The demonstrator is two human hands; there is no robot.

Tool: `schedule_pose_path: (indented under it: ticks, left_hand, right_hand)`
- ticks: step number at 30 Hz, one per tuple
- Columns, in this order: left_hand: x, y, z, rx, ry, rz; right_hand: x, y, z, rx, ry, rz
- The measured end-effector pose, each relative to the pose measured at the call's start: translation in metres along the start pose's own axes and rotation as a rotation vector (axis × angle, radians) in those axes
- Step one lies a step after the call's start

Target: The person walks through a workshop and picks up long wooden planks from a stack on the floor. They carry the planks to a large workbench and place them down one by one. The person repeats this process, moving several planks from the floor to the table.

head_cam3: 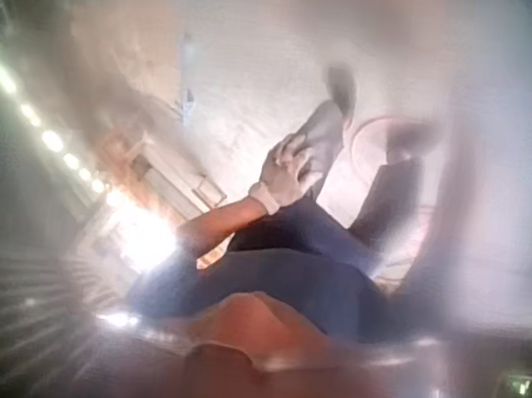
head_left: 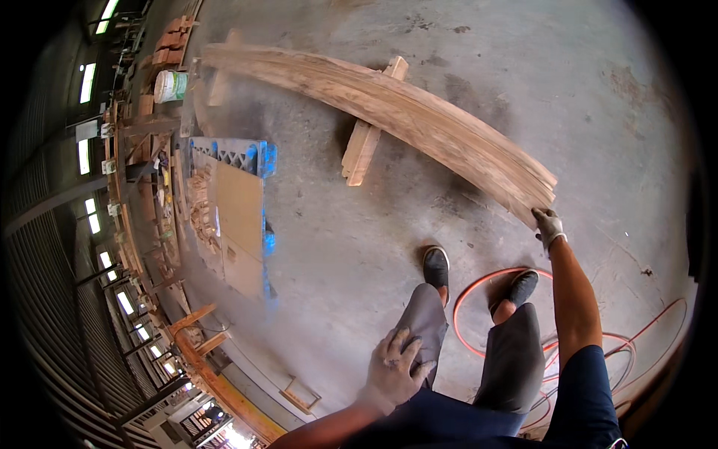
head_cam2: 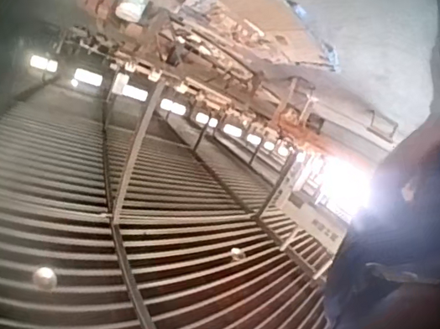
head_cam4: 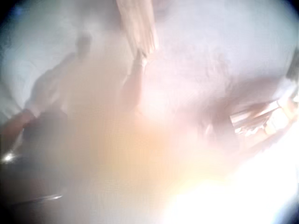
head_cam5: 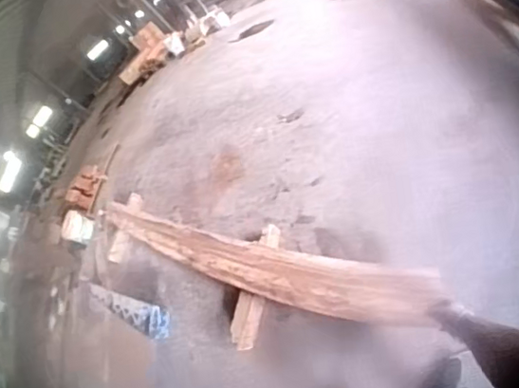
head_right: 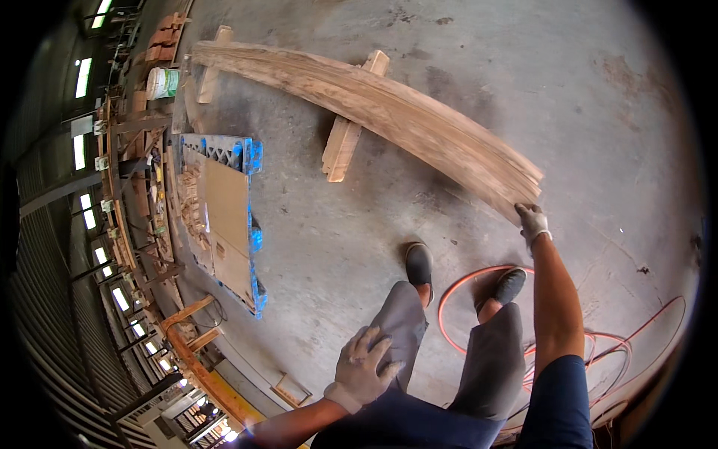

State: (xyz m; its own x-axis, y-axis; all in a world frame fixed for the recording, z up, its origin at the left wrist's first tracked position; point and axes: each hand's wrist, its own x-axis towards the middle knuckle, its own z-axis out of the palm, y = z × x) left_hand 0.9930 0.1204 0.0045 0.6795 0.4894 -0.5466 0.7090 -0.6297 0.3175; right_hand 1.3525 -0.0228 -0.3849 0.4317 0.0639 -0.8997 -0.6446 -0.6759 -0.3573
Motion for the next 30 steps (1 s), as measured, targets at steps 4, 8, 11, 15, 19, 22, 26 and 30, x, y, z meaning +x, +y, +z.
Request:
schedule_pose_path:
  ticks: [4,8,11,15,19,22,26,30]
  left_hand:
    - [0.008,0.002,-0.001,0.011,0.018,-0.008]
    - [0.005,-0.001,0.004,-0.027,0.039,-0.009]
    - [0.003,0.001,0.007,-0.028,0.056,0.008]
    - [0.001,0.007,0.006,-0.019,-0.017,-0.035]
    - [-0.004,-0.001,0.022,-0.014,-0.033,-0.072]
    - [0.007,-0.005,0.020,-0.501,-0.132,-0.321]
    - [0.041,-0.016,0.021,-1.775,-0.055,-0.625]
    - [0.027,-0.002,-0.043,-2.187,-0.027,-0.434]
  right_hand:
    - [0.029,-0.003,0.001,0.174,0.003,0.085]
    - [0.017,-0.008,-0.001,0.359,-0.058,0.091]
    - [-0.008,-0.001,-0.010,0.398,-0.270,0.033]
    - [-0.092,0.012,-0.003,0.381,-0.358,-0.046]
    - [-0.211,0.016,0.020,0.444,-0.334,-0.090]
    - [-0.314,-0.003,0.031,0.441,-0.353,-0.005]
    - [-0.428,-0.031,0.051,0.385,-0.414,0.008]
    - [-0.519,-0.068,0.067,0.387,-0.425,0.026]
